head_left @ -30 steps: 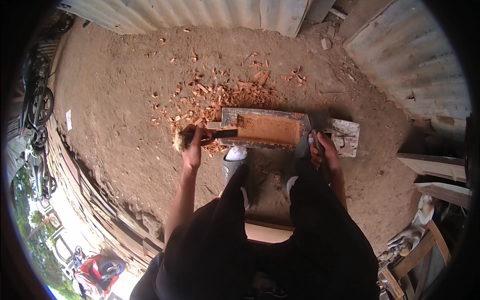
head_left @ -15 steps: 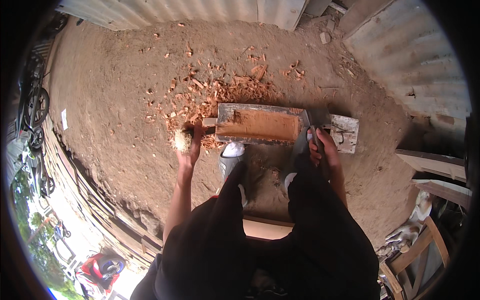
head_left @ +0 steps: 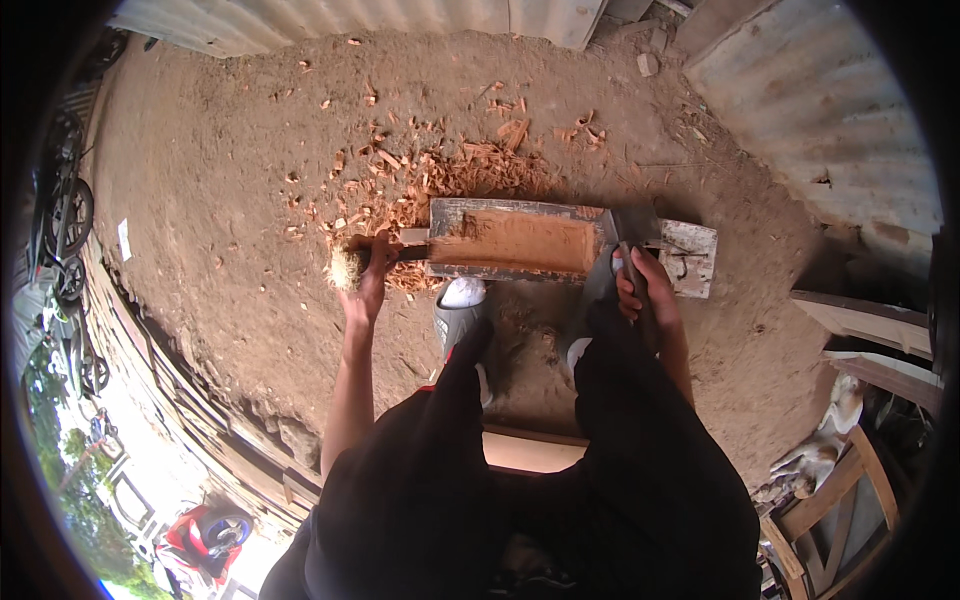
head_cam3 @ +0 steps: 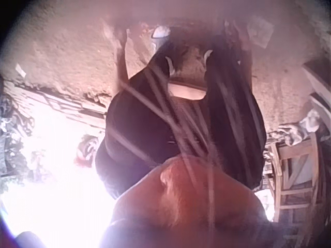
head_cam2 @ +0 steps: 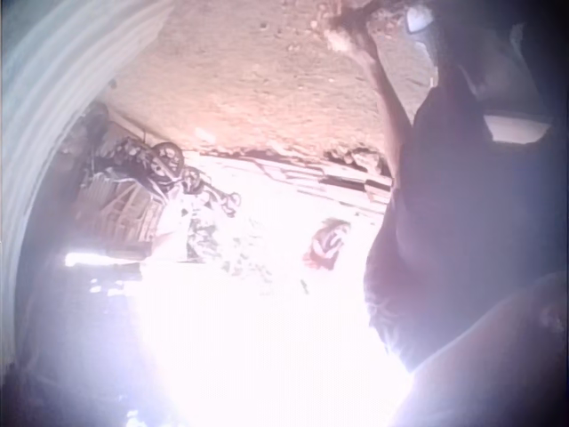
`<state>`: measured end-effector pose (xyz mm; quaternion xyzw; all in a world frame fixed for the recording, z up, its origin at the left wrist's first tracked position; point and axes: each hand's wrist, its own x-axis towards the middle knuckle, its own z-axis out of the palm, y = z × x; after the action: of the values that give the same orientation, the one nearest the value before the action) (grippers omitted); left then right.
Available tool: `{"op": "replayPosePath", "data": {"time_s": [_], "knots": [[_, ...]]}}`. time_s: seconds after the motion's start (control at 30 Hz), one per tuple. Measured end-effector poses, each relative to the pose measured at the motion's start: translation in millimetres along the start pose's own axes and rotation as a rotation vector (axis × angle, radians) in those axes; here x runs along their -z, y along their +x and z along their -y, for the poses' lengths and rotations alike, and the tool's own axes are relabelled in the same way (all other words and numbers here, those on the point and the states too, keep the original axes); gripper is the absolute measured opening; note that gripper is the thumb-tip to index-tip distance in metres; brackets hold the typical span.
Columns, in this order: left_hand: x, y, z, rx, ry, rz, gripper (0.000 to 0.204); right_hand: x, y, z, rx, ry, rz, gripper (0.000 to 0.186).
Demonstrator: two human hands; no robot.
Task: The person sits on the ground and uses a small axe to carve a piece of wood placed on a wooden block. They repeatedly strike the wood, creating wood shavings that accumulate on the ground.
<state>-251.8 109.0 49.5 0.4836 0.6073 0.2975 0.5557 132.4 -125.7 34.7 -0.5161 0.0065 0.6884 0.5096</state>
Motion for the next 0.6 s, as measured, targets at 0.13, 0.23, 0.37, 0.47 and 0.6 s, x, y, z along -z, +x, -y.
{"op": "replayPosePath", "data": {"time_s": [0.13,0.23,0.37,0.47,0.6], "knots": [[-9,-12,-18,-0.006,-0.018,0.115,0.029,1,1,2,-0.007,0.024,-0.017,0.039],[-53,-29,-12,0.076,-0.265,0.164,0.028,-6,0,6,-0.013,-0.005,-0.026,0.039],[-85,-27,20,0.089,-0.308,0.278,0.027,-10,1,7,-0.013,-0.031,-0.033,0.04],[-52,-10,24,0.053,-0.162,0.238,0.026,-2,0,3,0.004,-0.028,-0.027,0.04],[21,9,17,-0.046,0.001,0.015,0.028,-2,-1,3,-0.011,-0.016,-0.01,0.039]]}}
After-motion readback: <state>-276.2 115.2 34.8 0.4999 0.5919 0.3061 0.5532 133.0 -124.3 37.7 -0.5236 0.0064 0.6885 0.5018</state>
